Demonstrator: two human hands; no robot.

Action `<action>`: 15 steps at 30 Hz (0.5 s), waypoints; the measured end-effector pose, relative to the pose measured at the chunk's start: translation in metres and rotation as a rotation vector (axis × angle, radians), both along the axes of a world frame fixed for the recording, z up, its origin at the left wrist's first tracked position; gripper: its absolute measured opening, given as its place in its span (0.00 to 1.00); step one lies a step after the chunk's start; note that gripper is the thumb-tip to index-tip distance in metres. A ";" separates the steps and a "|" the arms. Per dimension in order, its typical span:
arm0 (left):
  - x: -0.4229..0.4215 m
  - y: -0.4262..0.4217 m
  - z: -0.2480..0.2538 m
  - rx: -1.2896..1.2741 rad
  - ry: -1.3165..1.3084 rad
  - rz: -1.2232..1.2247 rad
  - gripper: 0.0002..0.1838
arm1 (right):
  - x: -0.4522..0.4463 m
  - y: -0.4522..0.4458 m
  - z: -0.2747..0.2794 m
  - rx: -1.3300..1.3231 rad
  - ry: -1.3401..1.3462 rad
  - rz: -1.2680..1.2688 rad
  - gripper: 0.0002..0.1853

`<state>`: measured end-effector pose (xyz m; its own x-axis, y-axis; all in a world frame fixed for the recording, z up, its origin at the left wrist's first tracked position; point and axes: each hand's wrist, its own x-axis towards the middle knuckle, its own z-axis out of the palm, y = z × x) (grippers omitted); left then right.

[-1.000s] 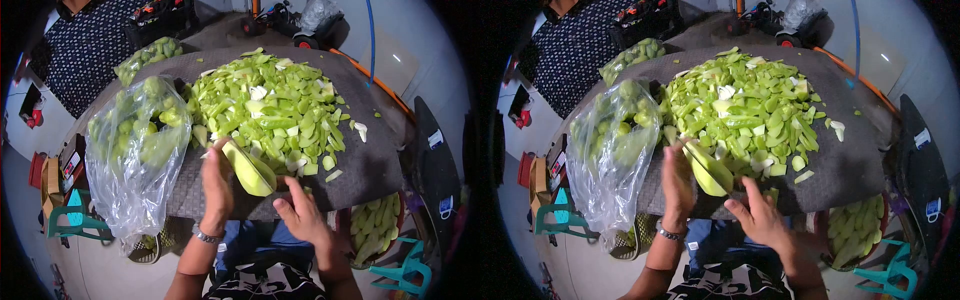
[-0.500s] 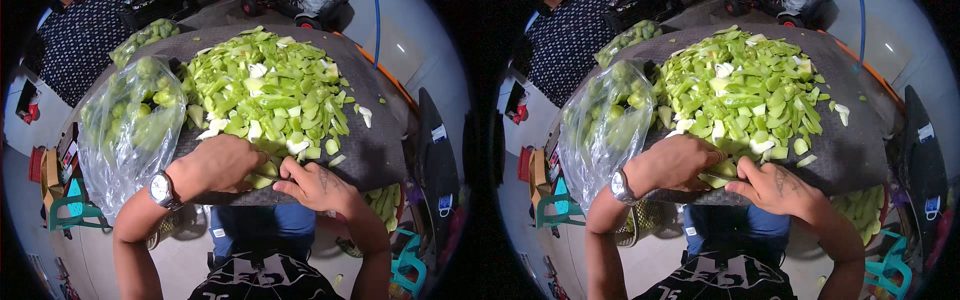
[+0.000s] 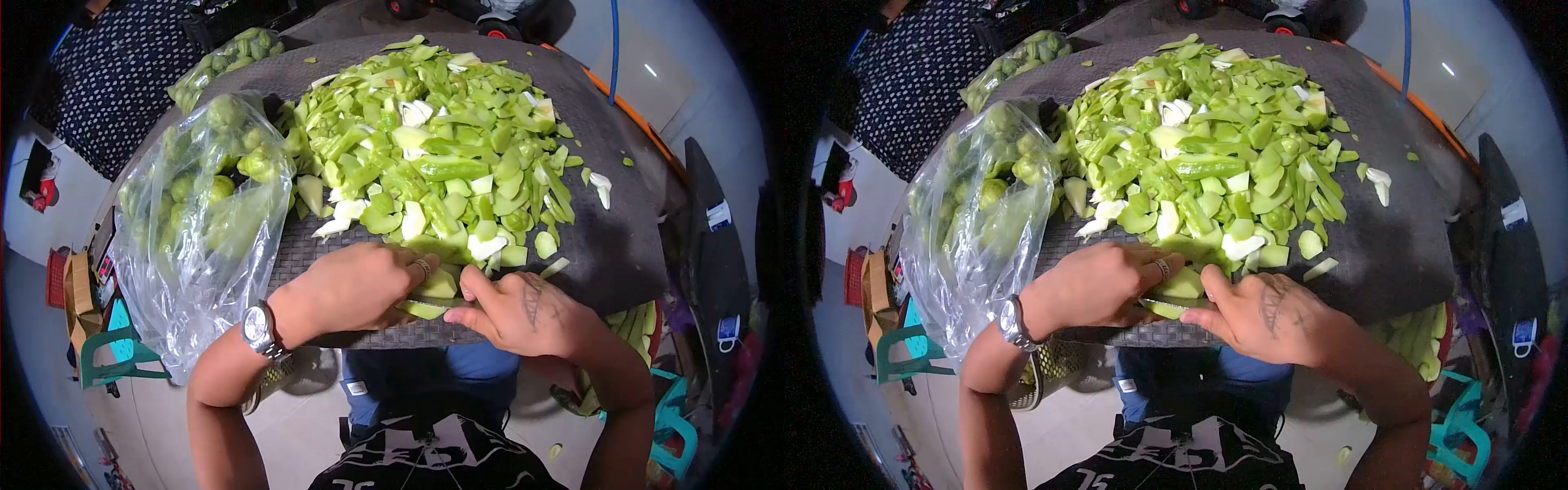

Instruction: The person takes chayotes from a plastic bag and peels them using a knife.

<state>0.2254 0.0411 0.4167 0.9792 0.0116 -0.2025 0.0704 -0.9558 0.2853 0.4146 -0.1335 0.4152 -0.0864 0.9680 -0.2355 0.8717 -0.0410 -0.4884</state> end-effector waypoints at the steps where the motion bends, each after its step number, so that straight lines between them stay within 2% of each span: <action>1: 0.002 0.001 0.003 -0.003 0.075 0.021 0.41 | 0.000 0.001 0.002 -0.013 -0.006 0.001 0.26; 10: -0.005 0.007 -0.023 -0.076 -0.189 -0.041 0.43 | -0.005 0.004 0.012 -0.069 -0.090 0.015 0.26; 15: -0.003 0.009 -0.029 -0.088 -0.236 -0.037 0.40 | -0.004 0.006 0.007 -0.048 -0.117 0.004 0.26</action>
<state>0.2227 0.0504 0.3875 0.9989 -0.0326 0.0327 -0.0424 -0.9272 0.3722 0.4104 -0.1273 0.4218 -0.0600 0.9549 -0.2907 0.9227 -0.0581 -0.3812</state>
